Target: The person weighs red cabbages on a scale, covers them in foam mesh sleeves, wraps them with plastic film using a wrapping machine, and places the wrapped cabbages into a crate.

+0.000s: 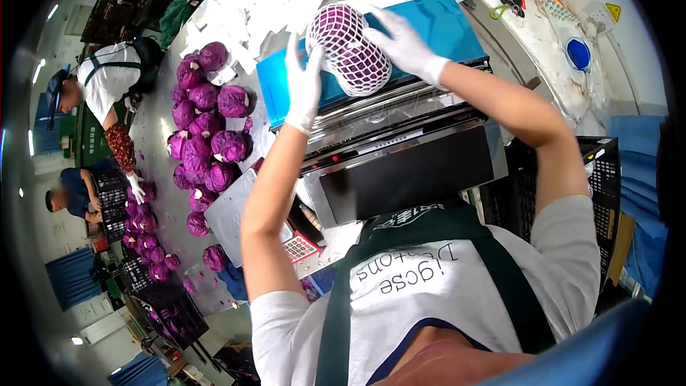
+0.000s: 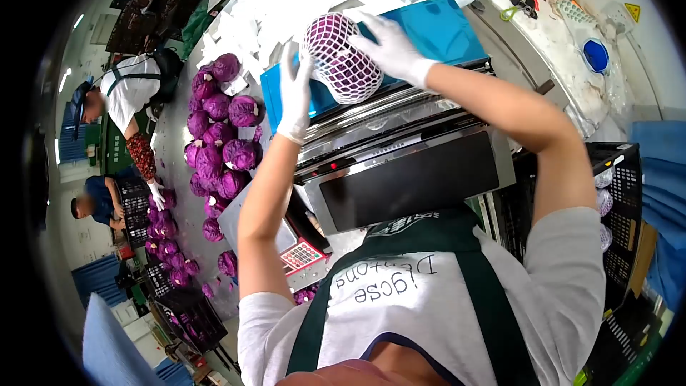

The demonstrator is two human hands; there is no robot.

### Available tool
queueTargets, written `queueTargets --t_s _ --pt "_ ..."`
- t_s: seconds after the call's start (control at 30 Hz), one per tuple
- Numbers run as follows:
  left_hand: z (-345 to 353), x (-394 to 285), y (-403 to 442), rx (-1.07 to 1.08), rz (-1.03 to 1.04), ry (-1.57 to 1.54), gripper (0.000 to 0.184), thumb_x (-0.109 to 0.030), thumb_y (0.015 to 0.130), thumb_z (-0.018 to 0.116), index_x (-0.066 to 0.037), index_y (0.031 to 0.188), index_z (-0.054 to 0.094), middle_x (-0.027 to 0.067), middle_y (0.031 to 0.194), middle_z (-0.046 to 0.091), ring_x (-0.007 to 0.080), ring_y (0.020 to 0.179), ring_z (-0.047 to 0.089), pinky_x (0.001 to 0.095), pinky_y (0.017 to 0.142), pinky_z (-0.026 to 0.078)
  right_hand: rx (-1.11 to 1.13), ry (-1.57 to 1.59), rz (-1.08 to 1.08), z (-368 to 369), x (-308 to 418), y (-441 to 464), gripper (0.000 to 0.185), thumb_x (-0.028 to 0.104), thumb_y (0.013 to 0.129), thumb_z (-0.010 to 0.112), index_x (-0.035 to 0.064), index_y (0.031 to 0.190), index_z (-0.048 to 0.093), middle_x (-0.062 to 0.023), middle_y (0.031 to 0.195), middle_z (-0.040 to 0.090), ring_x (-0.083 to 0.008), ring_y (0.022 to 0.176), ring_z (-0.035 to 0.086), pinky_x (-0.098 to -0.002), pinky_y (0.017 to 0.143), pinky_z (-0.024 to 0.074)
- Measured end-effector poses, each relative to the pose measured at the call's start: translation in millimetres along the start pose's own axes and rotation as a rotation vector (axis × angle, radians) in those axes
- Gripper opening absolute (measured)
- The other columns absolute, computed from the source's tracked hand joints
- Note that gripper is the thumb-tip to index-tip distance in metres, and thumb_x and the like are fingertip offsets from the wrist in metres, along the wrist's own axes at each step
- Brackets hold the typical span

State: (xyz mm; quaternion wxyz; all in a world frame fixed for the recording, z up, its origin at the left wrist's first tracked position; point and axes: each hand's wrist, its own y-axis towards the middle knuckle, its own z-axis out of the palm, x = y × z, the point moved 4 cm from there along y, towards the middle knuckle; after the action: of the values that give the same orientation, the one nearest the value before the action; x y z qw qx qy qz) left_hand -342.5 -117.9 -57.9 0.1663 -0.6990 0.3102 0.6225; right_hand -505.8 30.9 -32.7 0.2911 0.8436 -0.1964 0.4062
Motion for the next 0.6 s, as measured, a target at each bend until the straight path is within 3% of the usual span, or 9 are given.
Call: queueTargets --t_s 0.07,0.1,0.2,0.27,0.33,0.43,0.47,0.53,0.6 --pt "-32 -47 -29 -0.031 0.239 0.406 0.048 -0.015 0.087 0.066 -0.005 0.132 0.051 0.0147 0.123 0.052 0.0255 0.113 0.051 0.0379 0.097 0.042 0.127 -0.188 -0.416 -46 14 -9 0.038 0.021 0.092 0.06 0.0152 0.128 0.057 -0.0074 0.121 0.06 -0.0264 0.116 0.053 -0.0383 0.099 0.0399" --pt "-45 -67 -42 0.077 0.547 0.697 0.04 -0.014 0.083 0.068 -0.012 0.122 0.061 0.0119 0.112 0.055 0.0269 0.105 0.052 0.0372 0.093 0.042 0.249 -0.236 -0.559 -62 17 -18 0.033 0.017 0.088 0.062 0.0171 0.121 0.062 -0.0038 0.111 0.061 -0.0242 0.107 0.054 -0.0374 0.093 0.0417" --pt "-54 -66 -78 0.743 0.803 1.209 0.042 -0.013 0.08 0.066 -0.021 0.121 0.064 0.0051 0.1 0.059 0.0225 0.095 0.054 0.0367 0.081 0.043 0.585 -0.434 -0.872 -83 10 -49 0.022 0.015 0.081 0.064 0.0239 0.101 0.068 0.0009 0.087 0.054 -0.0201 0.084 0.053 -0.034 0.071 0.043" --pt "-52 -49 -91 0.927 0.871 1.218 0.045 -0.015 0.077 0.067 -0.025 0.121 0.065 0.0022 0.089 0.057 0.0216 0.088 0.054 0.0364 0.074 0.042 0.727 -0.515 -0.938 -76 -13 -65 0.024 0.016 0.08 0.064 0.0254 0.102 0.068 0.0008 0.085 0.054 -0.02 0.084 0.054 -0.0346 0.069 0.0435" --pt "-53 -30 -91 0.944 0.792 1.199 0.041 -0.017 0.076 0.065 -0.025 0.117 0.066 0.002 0.081 0.055 0.0219 0.081 0.056 0.0368 0.071 0.043 0.739 -0.472 -0.902 -65 -24 -69 0.02 0.016 0.079 0.063 0.0243 0.096 0.069 0.0002 0.081 0.054 -0.0206 0.083 0.055 -0.035 0.069 0.0443" --pt "-58 -35 -92 0.896 0.606 1.107 0.024 -0.015 0.079 0.064 -0.018 0.102 0.07 0.0033 0.083 0.061 0.0244 0.082 0.06 0.0377 0.068 0.046 0.785 -0.28 -0.477 -75 -25 -78 0.006 0.015 0.081 0.065 0.013 0.083 0.07 -0.0055 0.08 0.059 -0.026 0.081 0.059 -0.0379 0.071 0.0478" --pt "-65 -35 -98 0.882 0.498 0.857 0.017 -0.01 0.076 0.064 -0.012 0.092 0.07 0.0052 0.088 0.066 0.0276 0.086 0.063 0.0394 0.07 0.052 0.855 -0.256 -0.34 -83 -20 -83 0.006 0.014 0.081 0.065 0.0114 0.084 0.07 -0.0066 0.081 0.061 -0.027 0.08 0.06 -0.038 0.072 0.0487" --pt "-76 -78 -109 0.871 0.272 0.729 0.009 -0.007 0.082 0.063 -0.007 0.089 0.069 0.0079 0.088 0.068 0.0258 0.084 0.066 0.0362 0.075 0.053 1.044 -0.086 -0.173 -107 10 -91 0.008 0.012 0.084 0.063 0.0069 0.084 0.07 -0.0073 0.078 0.066 -0.0232 0.074 0.064 -0.0355 0.071 0.0499" --pt "-82 -146 -104 0.909 -0.141 0.528 0.008 -0.006 0.09 0.06 -0.003 0.088 0.068 0.0105 0.083 0.068 0.0215 0.081 0.067 0.0332 0.076 0.053 1.312 0.082 0.318 -139 73 -79 0.013 0.012 0.086 0.062 0.0028 0.085 0.07 -0.0076 0.079 0.069 -0.0164 0.074 0.066 -0.032 0.069 0.0513"
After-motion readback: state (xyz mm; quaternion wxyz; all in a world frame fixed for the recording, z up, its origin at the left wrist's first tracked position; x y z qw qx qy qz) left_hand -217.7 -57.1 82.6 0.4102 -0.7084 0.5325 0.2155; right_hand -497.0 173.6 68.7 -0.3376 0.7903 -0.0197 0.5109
